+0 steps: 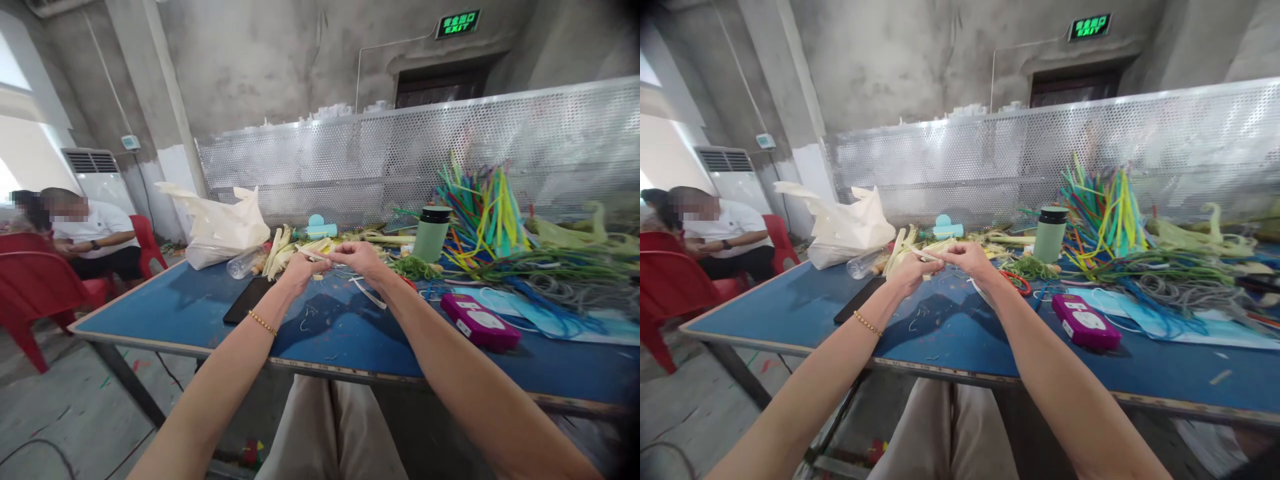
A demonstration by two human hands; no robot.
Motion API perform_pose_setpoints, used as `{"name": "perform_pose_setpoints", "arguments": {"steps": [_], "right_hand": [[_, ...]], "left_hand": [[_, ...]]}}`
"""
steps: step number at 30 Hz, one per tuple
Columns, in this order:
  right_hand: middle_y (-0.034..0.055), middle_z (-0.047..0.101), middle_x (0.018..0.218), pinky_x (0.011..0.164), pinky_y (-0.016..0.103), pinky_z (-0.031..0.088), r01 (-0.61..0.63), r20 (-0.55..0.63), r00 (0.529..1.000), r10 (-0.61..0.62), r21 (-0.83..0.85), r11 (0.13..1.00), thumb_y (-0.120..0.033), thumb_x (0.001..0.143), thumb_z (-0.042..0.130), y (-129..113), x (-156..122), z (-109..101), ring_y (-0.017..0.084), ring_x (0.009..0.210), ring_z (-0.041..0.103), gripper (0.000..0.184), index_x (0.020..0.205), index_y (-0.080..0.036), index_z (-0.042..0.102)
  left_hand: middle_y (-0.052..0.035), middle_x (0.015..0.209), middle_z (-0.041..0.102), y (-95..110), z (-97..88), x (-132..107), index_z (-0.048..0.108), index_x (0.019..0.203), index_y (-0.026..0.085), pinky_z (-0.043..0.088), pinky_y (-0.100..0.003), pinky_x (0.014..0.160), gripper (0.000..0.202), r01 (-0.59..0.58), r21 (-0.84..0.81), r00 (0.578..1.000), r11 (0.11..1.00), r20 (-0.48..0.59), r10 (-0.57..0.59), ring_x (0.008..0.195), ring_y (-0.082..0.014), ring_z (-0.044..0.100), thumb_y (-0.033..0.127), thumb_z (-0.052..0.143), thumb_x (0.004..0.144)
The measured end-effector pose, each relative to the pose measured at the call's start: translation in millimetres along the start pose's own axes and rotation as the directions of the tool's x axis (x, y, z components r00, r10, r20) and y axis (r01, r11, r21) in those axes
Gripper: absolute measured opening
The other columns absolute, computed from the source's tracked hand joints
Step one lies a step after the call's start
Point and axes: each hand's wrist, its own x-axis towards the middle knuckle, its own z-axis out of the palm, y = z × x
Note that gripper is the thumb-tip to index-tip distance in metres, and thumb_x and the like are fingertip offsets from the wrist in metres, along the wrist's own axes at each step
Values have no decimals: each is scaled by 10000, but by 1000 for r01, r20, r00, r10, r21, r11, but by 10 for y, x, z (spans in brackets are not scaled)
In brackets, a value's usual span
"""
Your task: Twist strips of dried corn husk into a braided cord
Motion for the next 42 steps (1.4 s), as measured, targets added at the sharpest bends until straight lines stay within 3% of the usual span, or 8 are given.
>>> {"name": "perform_pose_setpoints", "arguments": {"steps": [7,15,26,42], "right_hand": [[-32,528,532,542,242,336,-18,-109,994,24,55,998,-431,562,757,33,27,30,83,524,421,331,567,-147,585],[6,591,563,559,253,385,-59,-112,992,59,6,998,-437,616,703,32,24,26,102,535,471,314,577,-134,631],[1,545,528,503,238,333,10,-166,986,-27,-99,995,-489,609,689,115,68,39,102,520,430,368,553,-133,616],[-9,499,534,532,245,324,46,-174,981,-88,-232,972,-422,673,616,134,82,19,107,541,418,311,547,-138,597]], "left_hand": [[-30,657,628,39,32,-11,682,730,92,398,-250,563,372,95,-90,995,991,0,-96,610,-108,555,303,879,494],[-29,616,604,39,50,-20,656,649,96,371,-244,533,324,90,14,996,996,-29,-89,573,-97,522,298,867,510],[-42,608,610,62,57,-21,657,642,85,371,-255,545,266,112,11,994,994,-23,-111,588,-112,533,241,837,523],[-35,621,629,-12,18,9,663,658,123,401,-273,564,174,123,-20,992,992,-19,-123,569,-117,543,194,797,573]]}}
